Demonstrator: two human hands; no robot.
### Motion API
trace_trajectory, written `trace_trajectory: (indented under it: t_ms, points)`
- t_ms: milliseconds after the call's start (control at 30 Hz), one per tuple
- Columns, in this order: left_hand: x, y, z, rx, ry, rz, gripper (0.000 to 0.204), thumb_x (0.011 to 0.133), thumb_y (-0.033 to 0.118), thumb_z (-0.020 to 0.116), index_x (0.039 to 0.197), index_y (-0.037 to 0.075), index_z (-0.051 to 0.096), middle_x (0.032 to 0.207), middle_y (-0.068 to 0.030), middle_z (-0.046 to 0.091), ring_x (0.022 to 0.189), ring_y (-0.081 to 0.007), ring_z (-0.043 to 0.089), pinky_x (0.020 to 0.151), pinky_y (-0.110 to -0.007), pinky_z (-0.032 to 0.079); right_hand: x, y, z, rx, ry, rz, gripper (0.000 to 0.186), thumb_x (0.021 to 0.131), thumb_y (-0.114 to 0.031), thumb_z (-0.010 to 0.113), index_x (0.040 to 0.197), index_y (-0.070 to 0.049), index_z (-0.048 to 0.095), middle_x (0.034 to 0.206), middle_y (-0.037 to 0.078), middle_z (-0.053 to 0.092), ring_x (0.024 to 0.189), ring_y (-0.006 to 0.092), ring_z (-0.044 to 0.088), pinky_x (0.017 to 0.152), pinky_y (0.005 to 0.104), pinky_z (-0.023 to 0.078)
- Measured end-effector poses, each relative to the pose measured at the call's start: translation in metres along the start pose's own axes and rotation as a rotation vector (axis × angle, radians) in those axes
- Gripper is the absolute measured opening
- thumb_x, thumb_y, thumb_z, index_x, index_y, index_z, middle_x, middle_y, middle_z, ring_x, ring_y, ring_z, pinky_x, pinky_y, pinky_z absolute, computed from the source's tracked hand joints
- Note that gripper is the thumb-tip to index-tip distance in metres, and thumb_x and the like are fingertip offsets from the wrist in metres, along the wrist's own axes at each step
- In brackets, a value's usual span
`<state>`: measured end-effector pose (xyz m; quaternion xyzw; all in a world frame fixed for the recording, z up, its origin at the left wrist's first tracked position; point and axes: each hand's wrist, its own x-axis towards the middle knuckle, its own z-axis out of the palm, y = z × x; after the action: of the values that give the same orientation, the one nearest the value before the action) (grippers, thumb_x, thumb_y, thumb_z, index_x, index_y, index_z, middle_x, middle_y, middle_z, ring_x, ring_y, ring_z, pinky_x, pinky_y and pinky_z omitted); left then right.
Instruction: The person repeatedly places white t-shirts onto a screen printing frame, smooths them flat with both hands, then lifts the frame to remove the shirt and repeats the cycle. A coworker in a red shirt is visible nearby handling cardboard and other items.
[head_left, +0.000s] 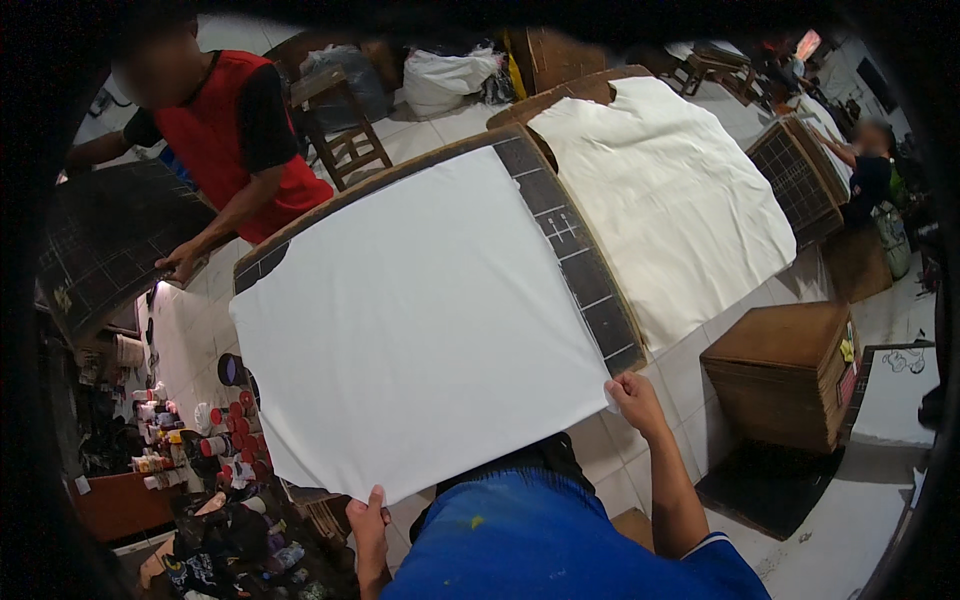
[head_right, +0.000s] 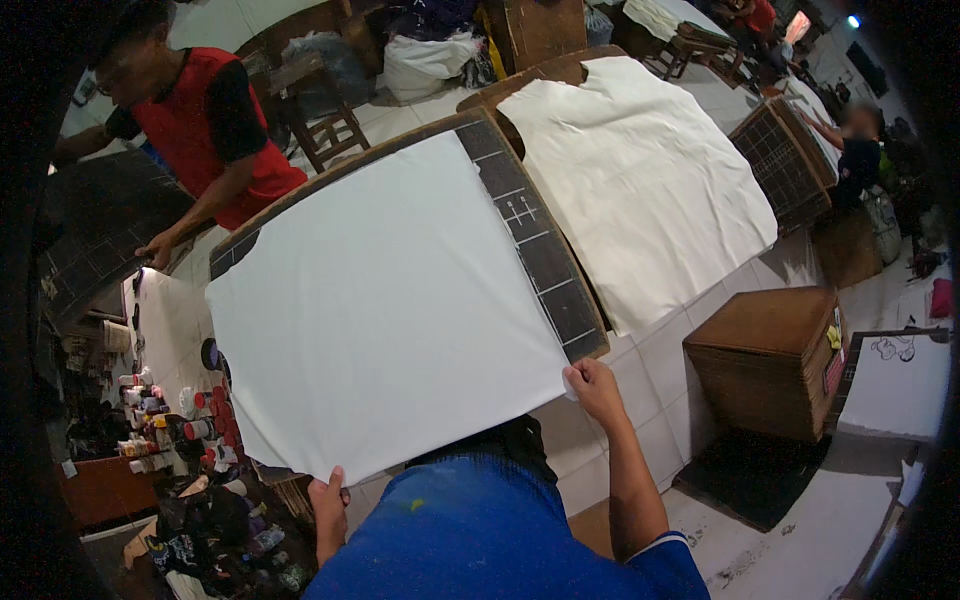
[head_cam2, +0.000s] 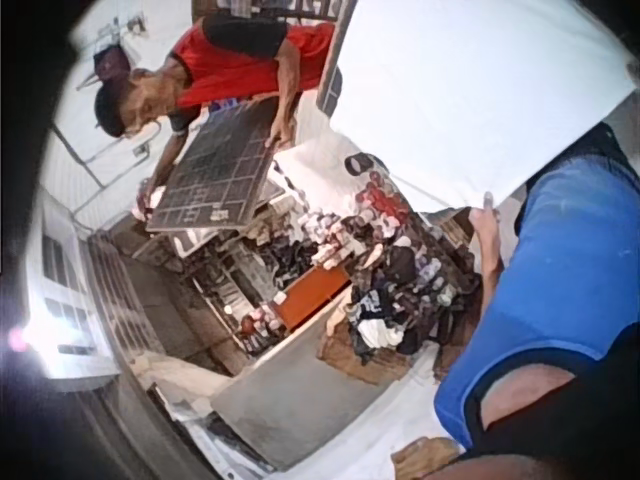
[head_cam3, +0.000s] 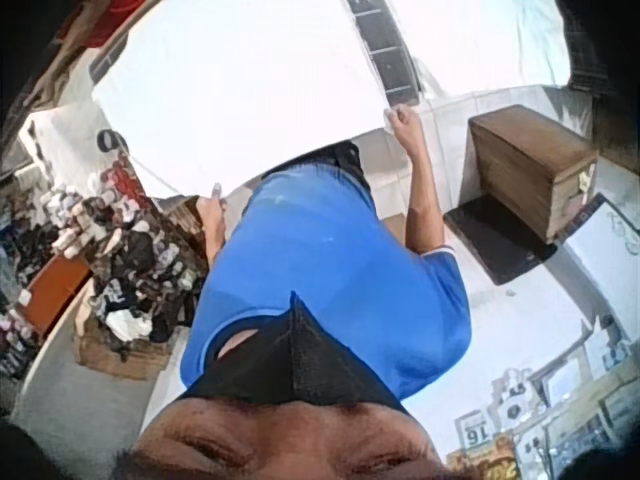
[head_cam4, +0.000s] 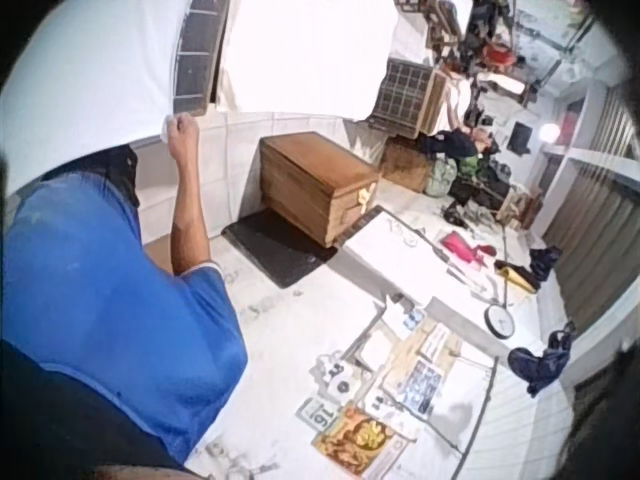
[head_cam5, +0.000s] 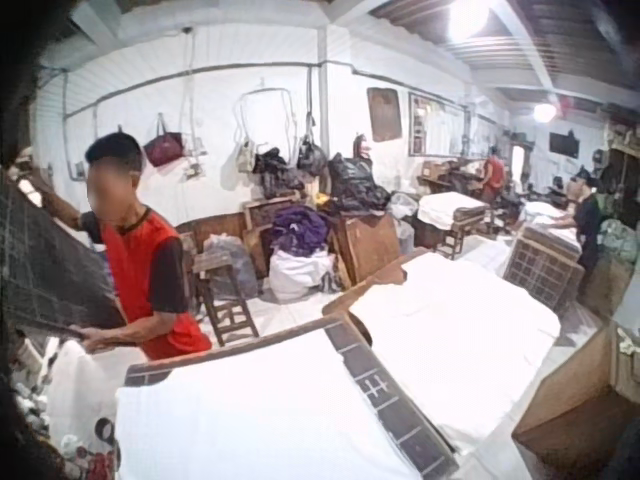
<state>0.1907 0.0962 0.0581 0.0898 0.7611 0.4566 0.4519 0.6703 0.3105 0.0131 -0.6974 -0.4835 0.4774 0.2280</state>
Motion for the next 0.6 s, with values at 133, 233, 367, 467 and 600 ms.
trace_trajectory:
  t_ms: [133, 233, 367, 467, 600]
  points:
    - [0.003, -0.005, -0.002, 0.033, -0.021, 0.012, 0.018, 0.101, 0.015, 0.070, 0.104, -0.003, 0.067, 0.079, -0.0024, 0.066, 0.050, -0.0088, 0.050, 0.045, -0.026, 0.040, -0.006, -0.002, 0.001, 0.023, 0.068, 0.004, 0.029, 0.099, -0.023, 0.070, 0.083, 0.001, 0.066, 0.069, 0.003, 0.061, 0.065, 0.0107, 0.055, 0.060, 0.0311, 0.045]
    - [0.006, -0.009, -0.005, 0.103, -0.015, -0.003, 0.018, 0.102, 0.015, 0.070, 0.104, -0.003, 0.067, 0.077, -0.0023, 0.065, 0.049, -0.0092, 0.051, 0.045, -0.026, 0.040, -0.011, -0.006, -0.001, 0.022, 0.068, 0.026, 0.030, 0.100, -0.022, 0.069, 0.082, 0.001, 0.065, 0.068, 0.004, 0.062, 0.063, 0.0120, 0.056, 0.060, 0.0316, 0.046]
    - [0.007, -0.016, -0.008, 0.074, -0.050, 0.004, 0.018, 0.102, 0.016, 0.070, 0.102, -0.002, 0.067, 0.073, -0.0013, 0.063, 0.048, -0.0092, 0.052, 0.045, -0.026, 0.039, -0.012, -0.009, 0.000, 0.001, 0.113, -0.032, 0.031, 0.100, -0.023, 0.069, 0.082, 0.002, 0.065, 0.069, 0.006, 0.063, 0.063, 0.0145, 0.058, 0.061, 0.0335, 0.047]
    - [0.009, -0.021, -0.009, 0.115, -0.035, -0.004, 0.019, 0.102, 0.018, 0.070, 0.101, -0.001, 0.067, 0.072, -0.0014, 0.063, 0.049, -0.0097, 0.053, 0.045, -0.026, 0.038, -0.012, -0.012, 0.001, -0.093, 0.132, -0.067, 0.028, 0.098, -0.023, 0.069, 0.085, 0.002, 0.066, 0.071, 0.010, 0.064, 0.066, 0.0201, 0.061, 0.064, 0.0372, 0.049]
    - [0.012, -0.027, -0.011, 0.153, -0.026, -0.003, 0.021, 0.101, 0.020, 0.071, 0.101, 0.000, 0.067, 0.071, -0.0023, 0.064, 0.052, -0.0109, 0.057, 0.047, -0.026, 0.039, -0.012, -0.030, -0.001, -0.483, 0.246, -0.156, 0.025, 0.094, -0.025, 0.072, 0.090, -0.001, 0.068, 0.077, 0.015, 0.068, 0.072, 0.0307, 0.067, 0.068, 0.0436, 0.052]
